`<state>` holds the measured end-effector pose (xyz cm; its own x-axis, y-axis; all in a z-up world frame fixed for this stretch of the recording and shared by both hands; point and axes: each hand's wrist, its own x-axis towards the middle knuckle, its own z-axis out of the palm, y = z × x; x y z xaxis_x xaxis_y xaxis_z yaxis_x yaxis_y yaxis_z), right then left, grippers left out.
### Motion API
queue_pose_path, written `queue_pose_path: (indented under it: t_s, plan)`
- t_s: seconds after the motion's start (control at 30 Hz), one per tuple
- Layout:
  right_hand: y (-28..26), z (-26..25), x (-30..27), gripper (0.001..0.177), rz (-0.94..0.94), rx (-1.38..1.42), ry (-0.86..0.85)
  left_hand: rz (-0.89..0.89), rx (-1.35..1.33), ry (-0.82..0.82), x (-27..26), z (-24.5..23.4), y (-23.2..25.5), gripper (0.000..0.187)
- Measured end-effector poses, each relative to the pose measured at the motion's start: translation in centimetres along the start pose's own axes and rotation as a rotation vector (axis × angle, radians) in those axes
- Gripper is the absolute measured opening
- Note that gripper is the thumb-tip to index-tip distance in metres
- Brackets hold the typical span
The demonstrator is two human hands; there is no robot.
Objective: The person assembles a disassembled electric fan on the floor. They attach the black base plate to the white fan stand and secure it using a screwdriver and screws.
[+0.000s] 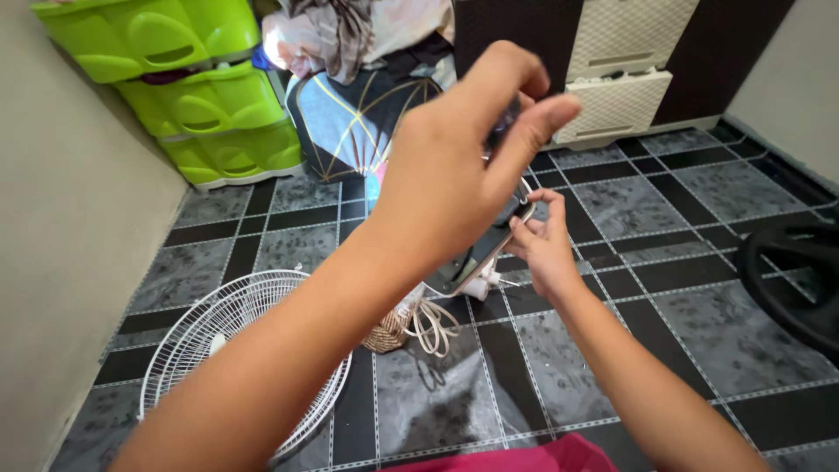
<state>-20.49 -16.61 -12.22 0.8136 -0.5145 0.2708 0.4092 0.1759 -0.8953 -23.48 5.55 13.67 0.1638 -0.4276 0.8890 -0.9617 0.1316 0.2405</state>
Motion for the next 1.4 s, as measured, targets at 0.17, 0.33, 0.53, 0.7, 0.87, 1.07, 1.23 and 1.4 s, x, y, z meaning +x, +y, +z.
queue_pose_path:
  t_s: [0.17,0.33,0.53,0.7,0.87,1.07,1.23,1.4]
  plan:
    - [-0.1,-0.5,0.5,0.042,-0.006,0.017,0.000,-0.208,0.559,-0.433,2.9,-1.9,-0.1,0.033]
    - [1.0,-0.2,0.7,0.053,-0.030,0.009,0.003,0.004,0.497,-0.795,4.2,-3.7,-0.9,0.009]
    - [2.1,-0.8,0.6,0.060,0.028,0.002,-0.016,0.227,0.593,-0.925,4.9,-1.5,-0.5,0.016]
    - [2.6,-0.8,0.4,0.057,0.061,0.003,-0.015,0.090,0.731,-0.900,6.1,0.1,0.9,0.011]
    - [2.1,-1.0,0.6,0.055,0.048,-0.002,-0.031,0.323,0.813,-0.905,5.9,0.2,1.2,0.013]
    - [1.9,-0.4,0.2,0.055,0.075,0.002,-0.019,0.034,0.713,-0.900,6.1,-0.6,0.3,0.024]
    - [1.5,-0.5,0.2,0.054,0.073,-0.008,-0.018,-0.356,0.768,-1.040,6.6,-0.7,0.1,0.040]
    - [1.9,-0.6,0.0,0.054,0.060,-0.040,-0.011,0.392,0.934,-0.862,5.0,-0.4,-0.4,0.023]
